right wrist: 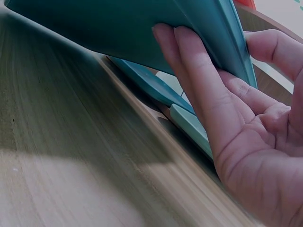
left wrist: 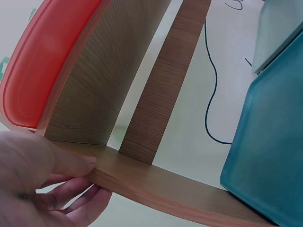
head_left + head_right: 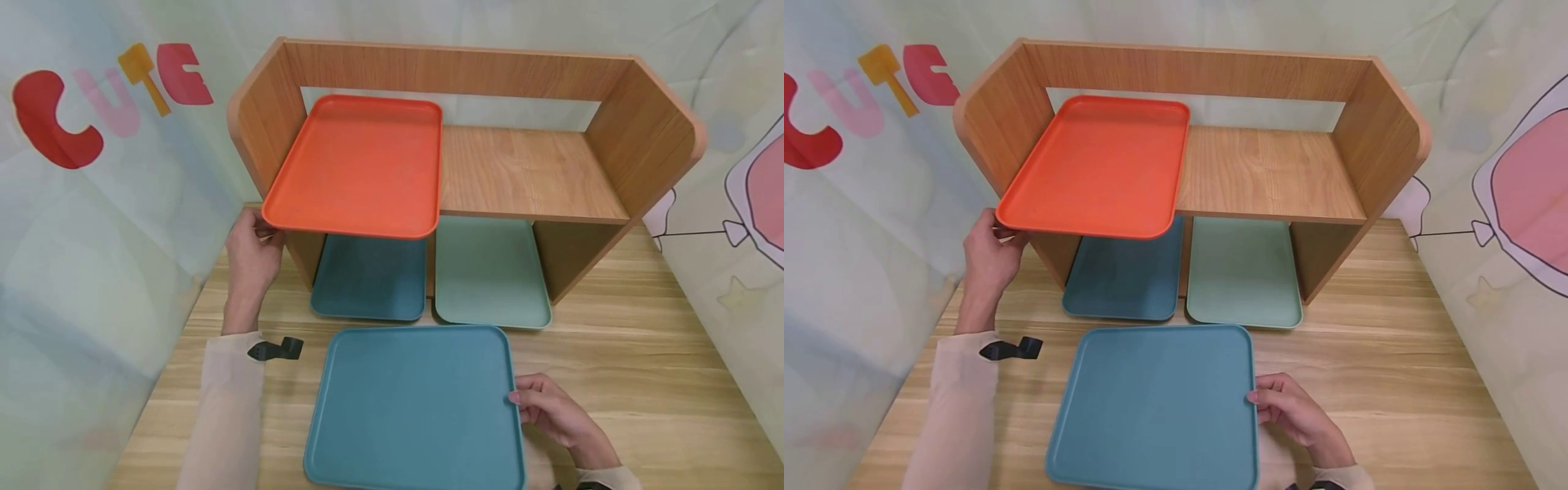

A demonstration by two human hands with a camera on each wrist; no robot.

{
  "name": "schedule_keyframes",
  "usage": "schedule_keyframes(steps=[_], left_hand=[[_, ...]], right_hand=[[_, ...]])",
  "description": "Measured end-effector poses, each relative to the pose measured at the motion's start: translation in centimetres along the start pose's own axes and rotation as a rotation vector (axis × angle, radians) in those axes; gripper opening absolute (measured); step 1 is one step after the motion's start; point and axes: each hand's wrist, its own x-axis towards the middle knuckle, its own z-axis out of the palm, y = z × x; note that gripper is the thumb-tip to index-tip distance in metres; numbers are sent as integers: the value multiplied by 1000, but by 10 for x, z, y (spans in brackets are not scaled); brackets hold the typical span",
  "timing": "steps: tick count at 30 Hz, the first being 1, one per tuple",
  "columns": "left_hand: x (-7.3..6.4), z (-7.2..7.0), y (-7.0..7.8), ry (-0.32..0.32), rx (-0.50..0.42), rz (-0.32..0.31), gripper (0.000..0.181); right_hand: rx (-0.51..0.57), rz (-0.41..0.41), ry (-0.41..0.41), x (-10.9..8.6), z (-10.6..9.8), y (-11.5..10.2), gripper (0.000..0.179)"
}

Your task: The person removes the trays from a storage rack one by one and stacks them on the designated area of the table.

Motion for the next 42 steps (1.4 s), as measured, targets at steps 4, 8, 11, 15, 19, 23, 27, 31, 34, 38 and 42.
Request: schedule_keyframes(steps=[4, 8, 11, 15, 19, 23, 27, 31, 34, 38, 42], left_hand=[[0, 0, 0, 1, -5, -4, 22], [-1, 0, 0, -1, -9, -8, 22], [-1, 0, 0, -4, -11, -9, 22], [-1, 0, 0, -3, -13, -5, 22], [-1, 0, 0, 4, -8, 3, 22], [-1, 0, -1, 9, -8, 6, 22], [-1, 0, 0, 10, -11, 3, 22], [-2, 1, 0, 18, -9, 9, 22], [-2, 2, 0, 28, -10, 19, 21], [-2, 2, 0, 36, -13, 28, 20], [-3, 2, 1, 35, -17, 26, 20]], right_hand=[[-2, 24, 19, 0, -2, 2, 41], [-13, 49, 51, -1, -2, 2, 41], [-15, 46, 49, -1, -3, 3, 42], [-15, 52, 33, -1, -6, 5, 43], [-7, 91, 37, -2, -9, 6, 42], [-10, 102, 15, -3, -13, 7, 42], [-10, 113, -11, -4, -16, 8, 41], [8, 105, -32, -6, -19, 10, 39], [-4, 122, -22, -8, -22, 11, 37], [-94, 163, 38, -10, -24, 9, 32], [-243, 214, 124, -11, -25, 6, 23]])
